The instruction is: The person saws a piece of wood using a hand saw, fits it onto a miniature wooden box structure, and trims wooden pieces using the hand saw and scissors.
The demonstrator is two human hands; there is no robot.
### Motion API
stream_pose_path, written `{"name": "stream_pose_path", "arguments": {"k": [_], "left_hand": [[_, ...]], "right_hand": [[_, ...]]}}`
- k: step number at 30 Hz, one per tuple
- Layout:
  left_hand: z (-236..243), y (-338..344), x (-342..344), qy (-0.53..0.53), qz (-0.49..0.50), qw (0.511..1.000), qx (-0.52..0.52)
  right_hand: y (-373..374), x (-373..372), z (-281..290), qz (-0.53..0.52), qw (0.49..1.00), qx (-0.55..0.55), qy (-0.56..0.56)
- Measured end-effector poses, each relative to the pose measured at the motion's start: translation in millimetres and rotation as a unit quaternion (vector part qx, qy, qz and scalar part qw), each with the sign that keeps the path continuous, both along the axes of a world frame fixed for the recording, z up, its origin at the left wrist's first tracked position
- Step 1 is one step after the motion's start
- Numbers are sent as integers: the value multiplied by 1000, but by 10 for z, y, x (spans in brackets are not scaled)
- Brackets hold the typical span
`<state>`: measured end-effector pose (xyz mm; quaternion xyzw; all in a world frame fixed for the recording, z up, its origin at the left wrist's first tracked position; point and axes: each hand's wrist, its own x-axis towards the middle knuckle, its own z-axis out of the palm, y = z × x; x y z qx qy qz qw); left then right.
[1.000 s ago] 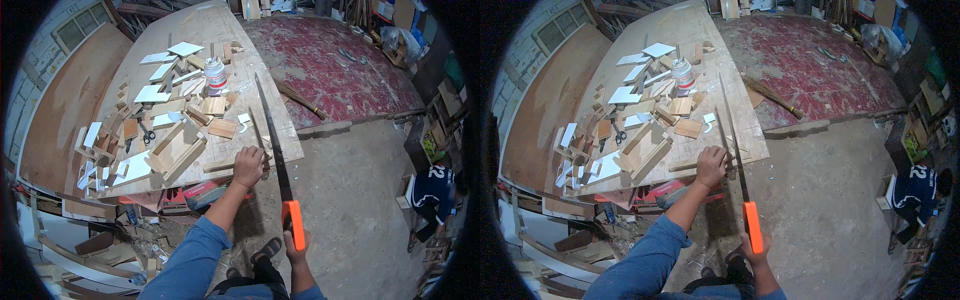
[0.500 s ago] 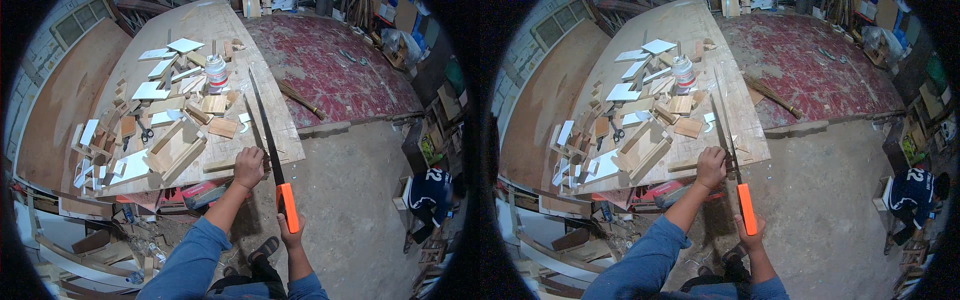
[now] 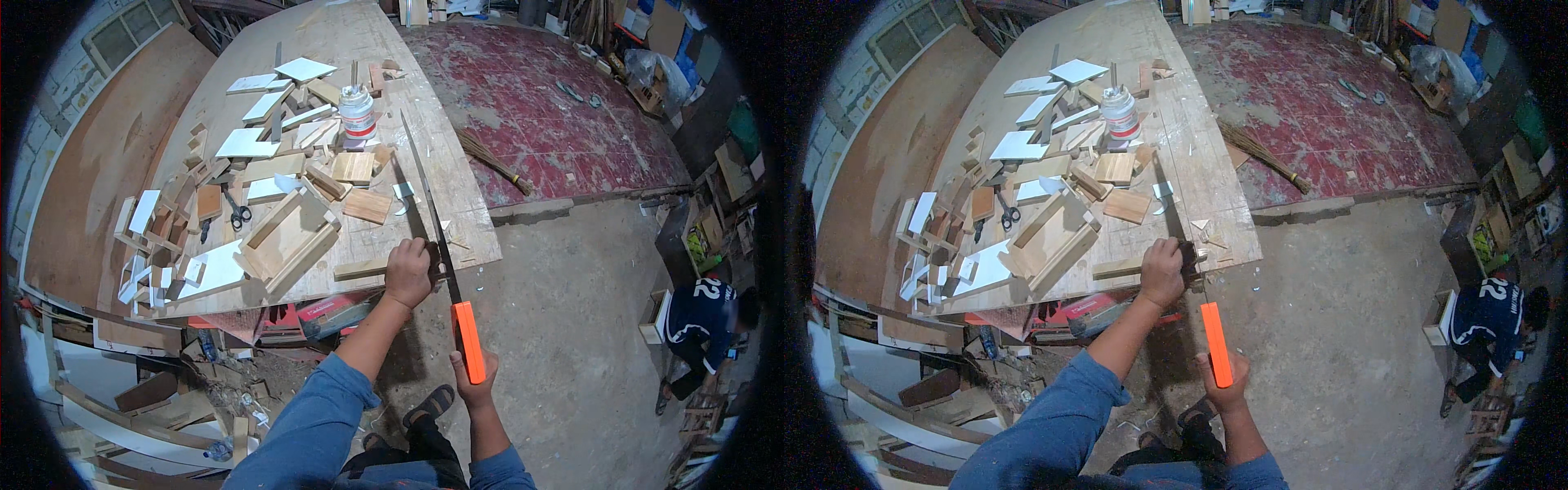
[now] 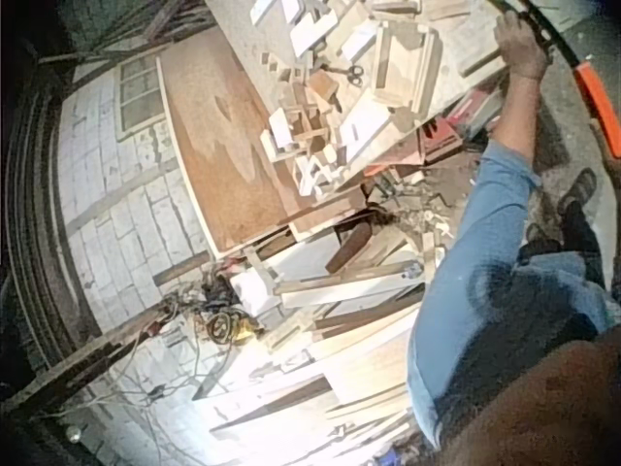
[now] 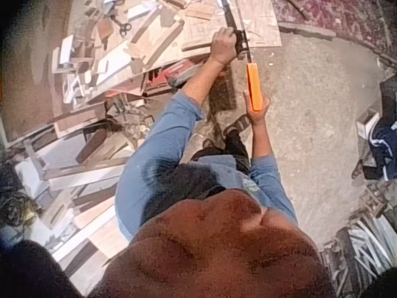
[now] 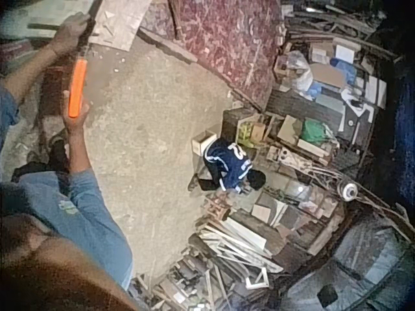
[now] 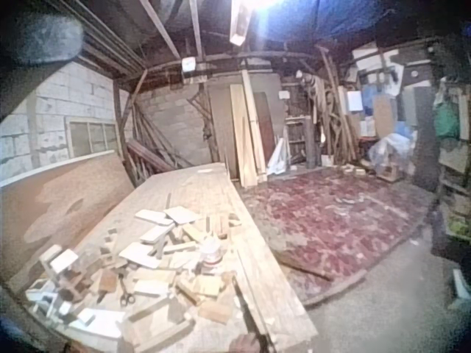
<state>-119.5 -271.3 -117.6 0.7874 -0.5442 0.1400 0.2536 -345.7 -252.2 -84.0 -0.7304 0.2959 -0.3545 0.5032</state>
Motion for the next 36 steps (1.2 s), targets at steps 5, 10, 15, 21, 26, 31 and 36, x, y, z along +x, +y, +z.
{"name": "stream_pose_path", "arguments": {"k": [5,10,15,21,26,31,36], "left_hand": [[7,-7,1,-3,-10,1000,-19],[72,-15,-19,16,-19,999,-48],[46,-25,-24,28,-16,999,-41],[68,-27,-28,27,-17,998,-47],[39,4,8,4,-19,999,-29],[47,-18,-25,15,-19,999,-48],[11,-23,-15,14,-12,999,-41]], "right_hand": [[11,-11,-144,-11,999,-38,-2],[-9,31,-59,-37,999,-12,-11],[-83,56,-141,-31,999,35,-22],[-94,60,-125,-31,998,51,-12],[-85,119,4,-24,1000,15,-12],[-94,125,-115,-26,999,30,11],[-149,232,-149,-15,1000,-5,16]]}}
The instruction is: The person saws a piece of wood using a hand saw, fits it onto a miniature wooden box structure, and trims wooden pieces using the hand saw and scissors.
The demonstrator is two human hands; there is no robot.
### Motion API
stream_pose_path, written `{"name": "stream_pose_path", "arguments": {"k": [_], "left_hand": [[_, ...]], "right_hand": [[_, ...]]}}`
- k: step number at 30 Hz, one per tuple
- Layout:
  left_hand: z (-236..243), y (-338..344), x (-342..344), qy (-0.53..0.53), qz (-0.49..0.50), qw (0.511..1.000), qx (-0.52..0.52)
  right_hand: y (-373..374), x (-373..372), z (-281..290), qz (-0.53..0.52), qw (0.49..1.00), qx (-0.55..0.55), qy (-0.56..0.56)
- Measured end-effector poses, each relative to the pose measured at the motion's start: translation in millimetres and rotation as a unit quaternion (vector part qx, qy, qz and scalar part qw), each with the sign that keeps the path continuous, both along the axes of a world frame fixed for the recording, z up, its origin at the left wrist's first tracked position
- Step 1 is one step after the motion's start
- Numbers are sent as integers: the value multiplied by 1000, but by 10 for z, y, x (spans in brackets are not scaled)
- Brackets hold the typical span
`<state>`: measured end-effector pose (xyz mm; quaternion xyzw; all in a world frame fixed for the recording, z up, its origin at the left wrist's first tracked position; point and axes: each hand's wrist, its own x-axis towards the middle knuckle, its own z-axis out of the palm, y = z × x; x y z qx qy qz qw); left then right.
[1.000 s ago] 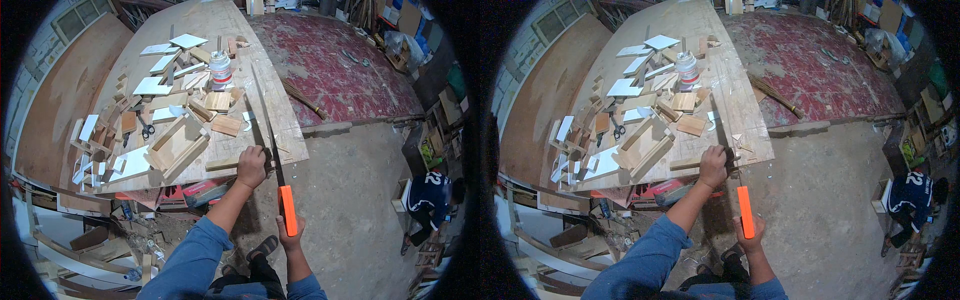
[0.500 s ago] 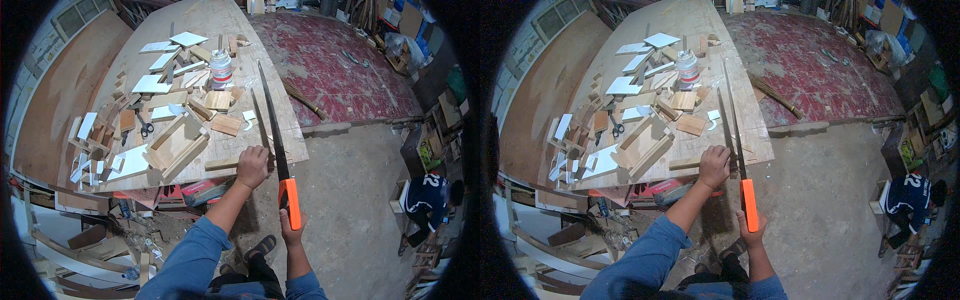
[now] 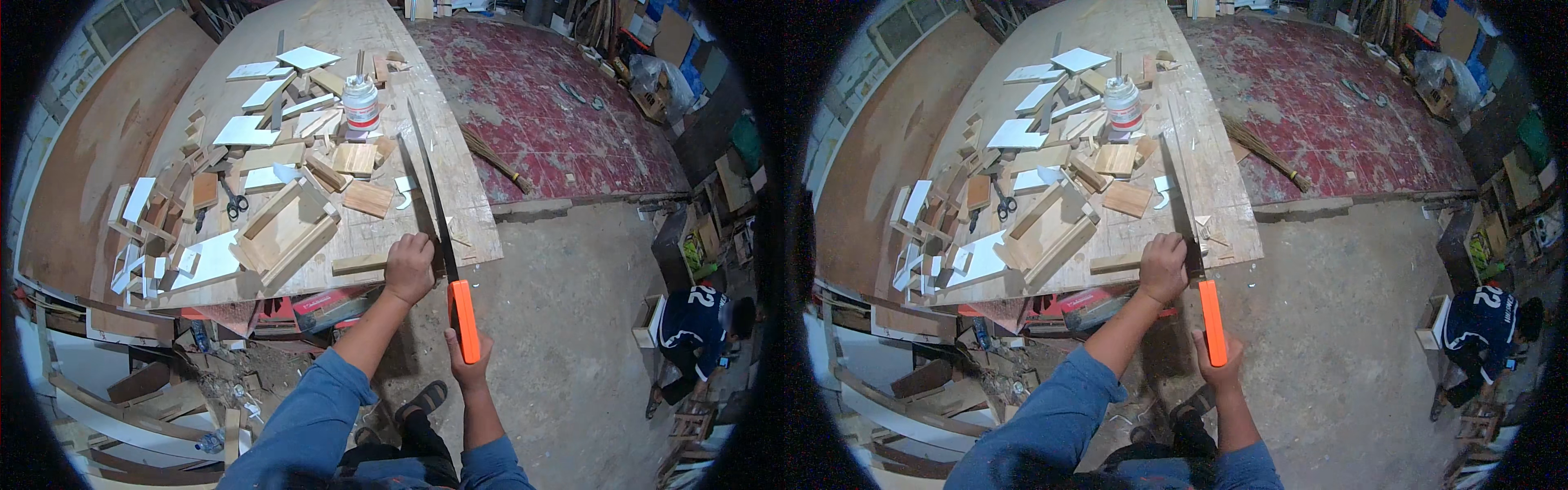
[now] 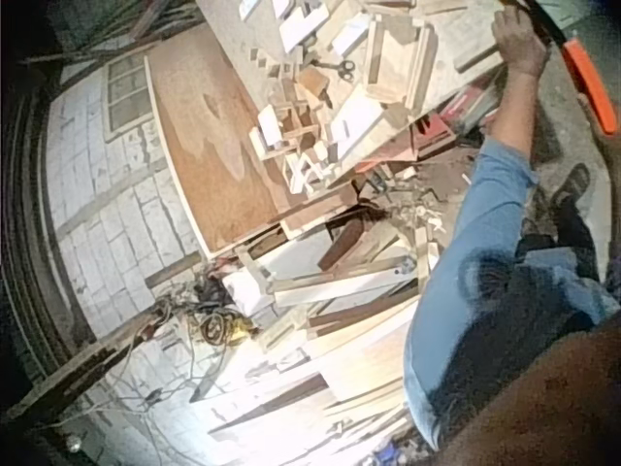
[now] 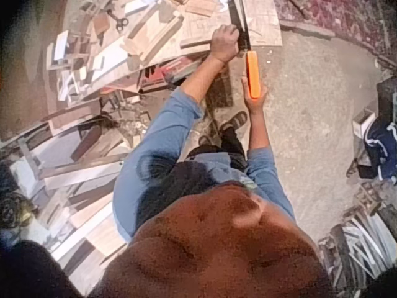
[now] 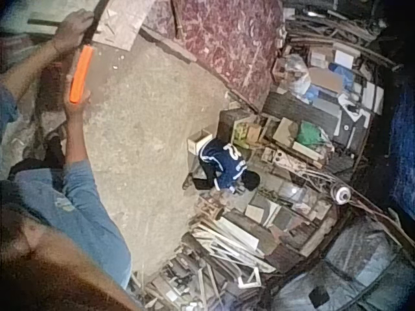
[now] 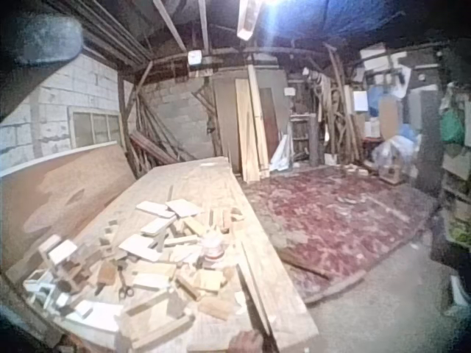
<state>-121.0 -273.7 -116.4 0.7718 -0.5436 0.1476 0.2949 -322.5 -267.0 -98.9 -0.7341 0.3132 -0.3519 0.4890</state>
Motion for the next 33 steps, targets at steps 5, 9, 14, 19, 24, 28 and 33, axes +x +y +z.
{"name": "stream_pose_path", "arguments": {"k": [5,9,14,19,24,28,33], "left_hand": [[6,7,22,-34,2,999,36],[37,-30,-4,-29,22,999,21],[69,-44,-65,12,2,1000,2],[30,-44,-5,15,30,999,6],[33,-54,-17,1,35,999,25],[63,-45,-29,-8,25,999,37],[-19,12,-15,-40,-32,998,31]], "right_hand": [[103,-8,56,8,1000,22,12],[658,-793,79,26,992,-16,120],[937,-1212,423,-29,990,129,39],[858,-976,187,-14,998,-10,57],[803,-1196,115,-33,982,186,-16],[856,-1409,-85,2,999,24,46],[258,-509,-11,26,994,-96,50]]}}
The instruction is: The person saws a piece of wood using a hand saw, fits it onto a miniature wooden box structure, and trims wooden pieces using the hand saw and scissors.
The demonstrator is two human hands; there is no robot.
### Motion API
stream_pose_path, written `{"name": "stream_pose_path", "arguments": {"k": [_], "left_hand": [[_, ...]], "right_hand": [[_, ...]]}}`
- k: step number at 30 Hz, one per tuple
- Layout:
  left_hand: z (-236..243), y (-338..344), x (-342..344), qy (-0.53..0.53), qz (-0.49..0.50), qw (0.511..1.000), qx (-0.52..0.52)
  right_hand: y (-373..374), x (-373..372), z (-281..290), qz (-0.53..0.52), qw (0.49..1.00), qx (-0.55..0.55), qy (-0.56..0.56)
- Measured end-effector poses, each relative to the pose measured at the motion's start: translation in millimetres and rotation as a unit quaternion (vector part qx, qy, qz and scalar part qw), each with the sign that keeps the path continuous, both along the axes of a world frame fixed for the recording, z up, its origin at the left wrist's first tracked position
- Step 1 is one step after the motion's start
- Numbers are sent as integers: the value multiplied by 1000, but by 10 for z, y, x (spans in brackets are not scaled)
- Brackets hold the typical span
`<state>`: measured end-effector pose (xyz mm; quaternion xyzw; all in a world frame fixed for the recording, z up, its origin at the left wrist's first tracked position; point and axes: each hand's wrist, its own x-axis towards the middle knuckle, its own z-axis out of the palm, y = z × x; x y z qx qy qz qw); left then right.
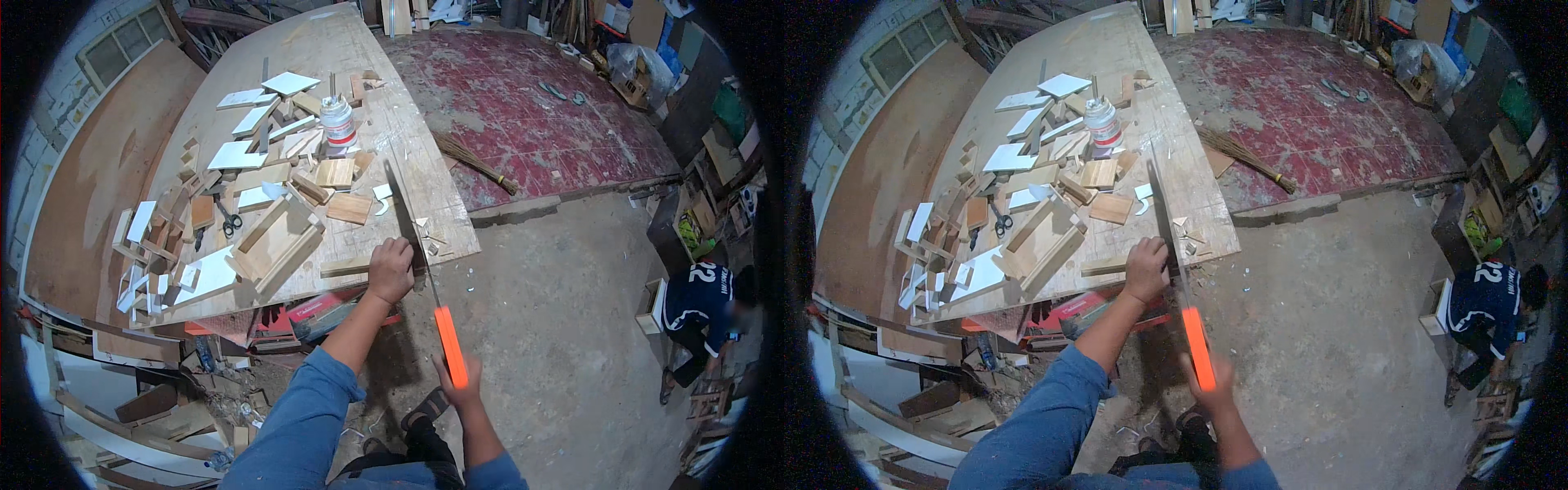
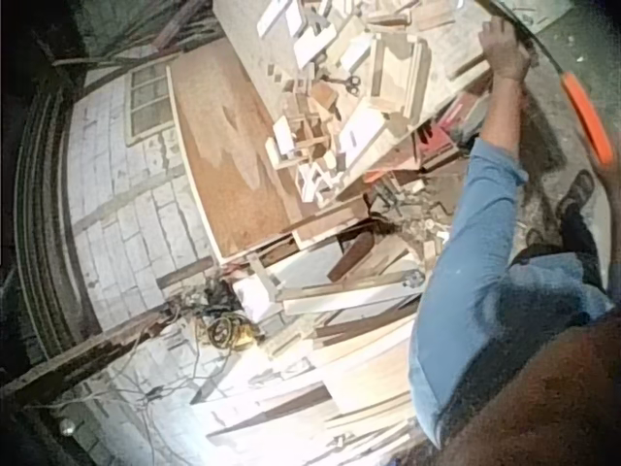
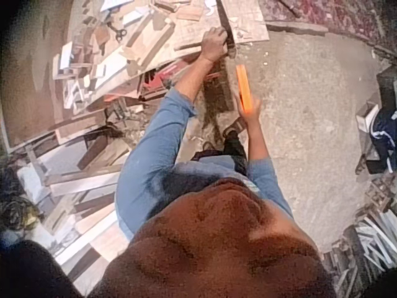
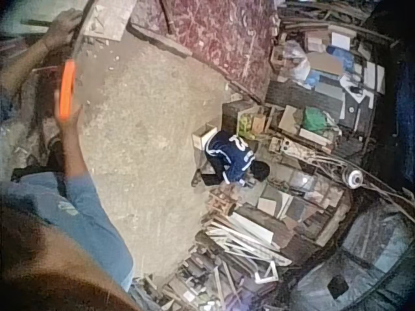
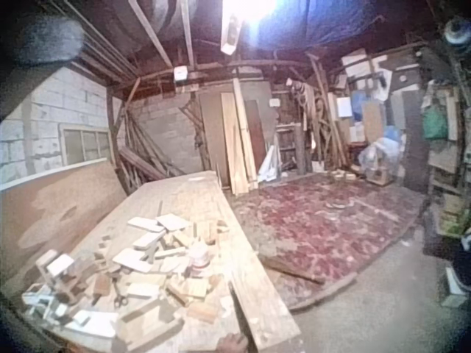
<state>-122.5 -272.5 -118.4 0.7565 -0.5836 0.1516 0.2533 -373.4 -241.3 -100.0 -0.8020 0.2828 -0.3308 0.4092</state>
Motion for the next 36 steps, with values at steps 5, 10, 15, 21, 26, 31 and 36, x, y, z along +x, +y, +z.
{"name": "stream_pose_path", "arguments": {"k": [5,10,15,21,26,31,36], "left_hand": [[52,-16,-30,15,5,1000,-7],[36,-69,-21,55,57,997,-11],[160,118,-1,108,43,993,4],[200,314,55,109,47,993,24],[284,344,131,133,51,990,19],[678,438,156,356,29,934,-18],[927,535,374,816,5,578,26]], "right_hand": [[79,88,129,1,998,60,-1],[615,-813,162,23,998,55,2],[145,-954,261,-66,950,301,54],[174,-697,353,-17,967,255,-14],[-39,-695,414,-23,983,182,-20],[-322,-390,628,-17,997,76,-14],[-415,-18,837,-19,995,93,-17]]}}
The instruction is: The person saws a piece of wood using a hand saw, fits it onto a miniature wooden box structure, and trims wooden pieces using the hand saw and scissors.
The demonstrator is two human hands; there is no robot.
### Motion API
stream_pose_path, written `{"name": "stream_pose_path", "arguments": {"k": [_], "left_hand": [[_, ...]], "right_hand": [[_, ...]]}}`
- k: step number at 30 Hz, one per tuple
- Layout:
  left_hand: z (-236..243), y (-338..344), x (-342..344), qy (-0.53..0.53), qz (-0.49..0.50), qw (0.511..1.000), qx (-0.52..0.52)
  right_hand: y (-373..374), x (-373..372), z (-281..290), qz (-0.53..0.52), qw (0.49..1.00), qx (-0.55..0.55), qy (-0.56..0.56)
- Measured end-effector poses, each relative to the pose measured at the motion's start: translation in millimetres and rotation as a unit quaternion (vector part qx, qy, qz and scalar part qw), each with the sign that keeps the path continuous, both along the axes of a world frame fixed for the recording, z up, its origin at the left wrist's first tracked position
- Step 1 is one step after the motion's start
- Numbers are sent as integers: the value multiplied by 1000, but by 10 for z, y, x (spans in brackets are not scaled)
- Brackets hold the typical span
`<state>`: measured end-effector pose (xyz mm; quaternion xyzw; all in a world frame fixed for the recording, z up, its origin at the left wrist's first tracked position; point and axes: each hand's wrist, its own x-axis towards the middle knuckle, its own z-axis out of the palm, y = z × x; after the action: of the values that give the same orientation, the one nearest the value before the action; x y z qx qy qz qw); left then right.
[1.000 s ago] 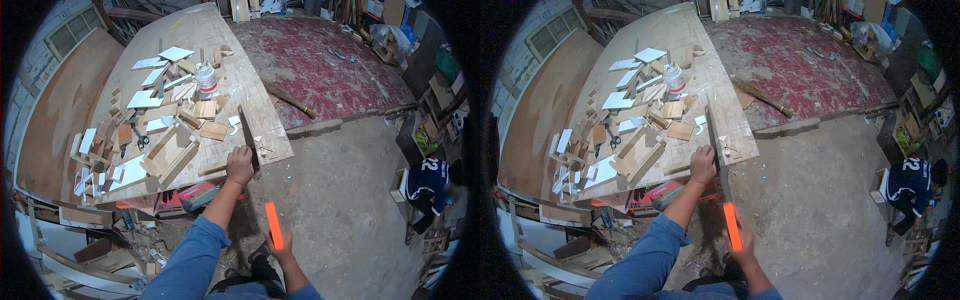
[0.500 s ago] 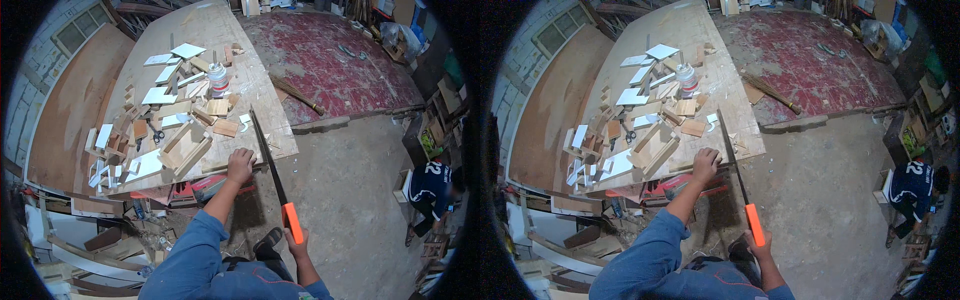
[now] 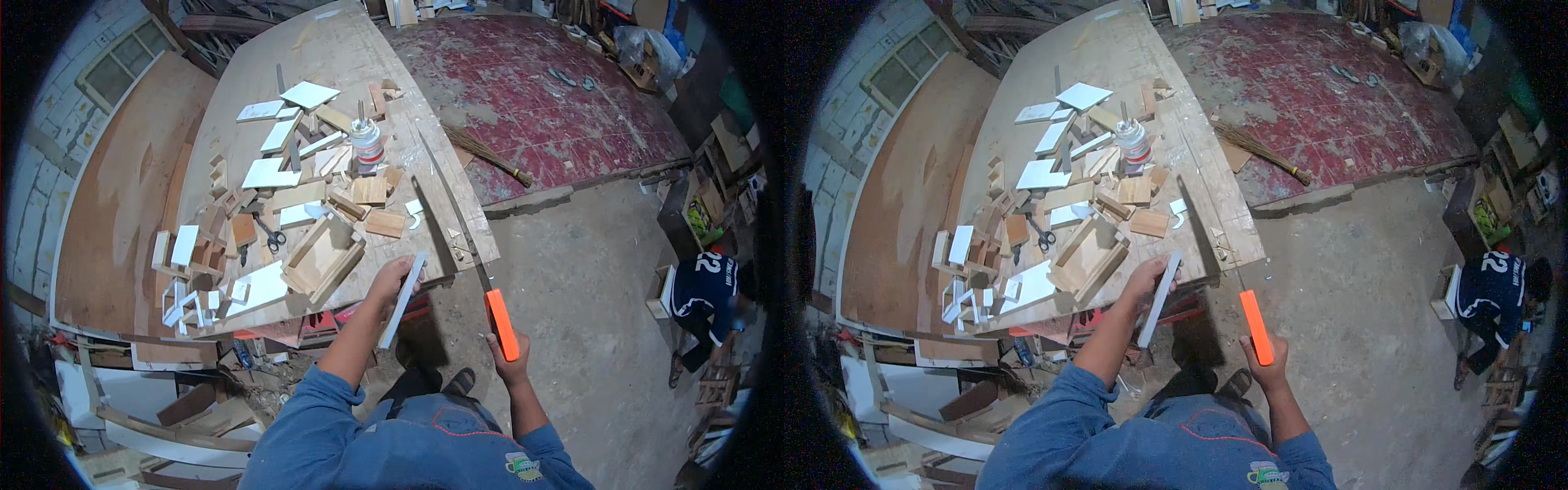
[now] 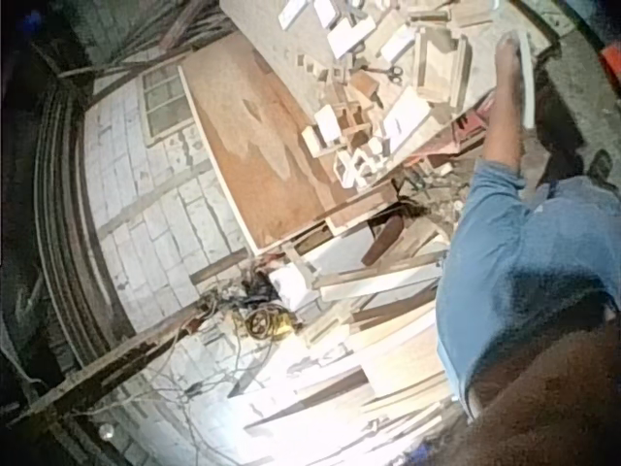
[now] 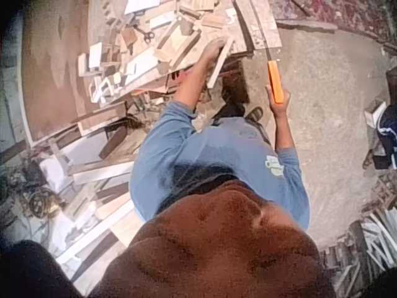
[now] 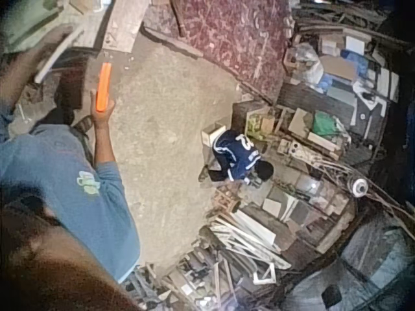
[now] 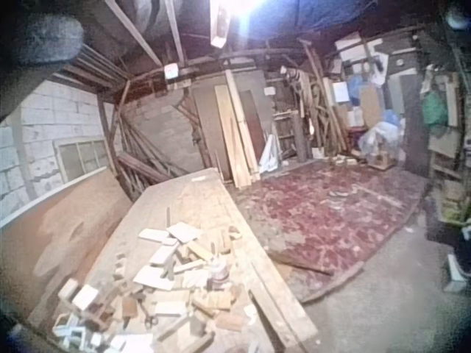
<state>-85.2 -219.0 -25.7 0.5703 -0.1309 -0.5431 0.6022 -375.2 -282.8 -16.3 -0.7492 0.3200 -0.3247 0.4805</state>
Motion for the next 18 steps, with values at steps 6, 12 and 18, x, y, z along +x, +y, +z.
{"name": "stream_pose_path", "arguments": {"k": [6,12,18], "left_hand": [[50,90,63,131,-35,991,-6],[179,402,-9,76,-57,995,4],[597,745,14,-258,-80,963,-19]], "right_hand": [[-212,481,-105,-17,998,-49,37],[-493,1175,-388,-21,981,-182,55],[-716,1907,-325,86,925,-319,187]]}}
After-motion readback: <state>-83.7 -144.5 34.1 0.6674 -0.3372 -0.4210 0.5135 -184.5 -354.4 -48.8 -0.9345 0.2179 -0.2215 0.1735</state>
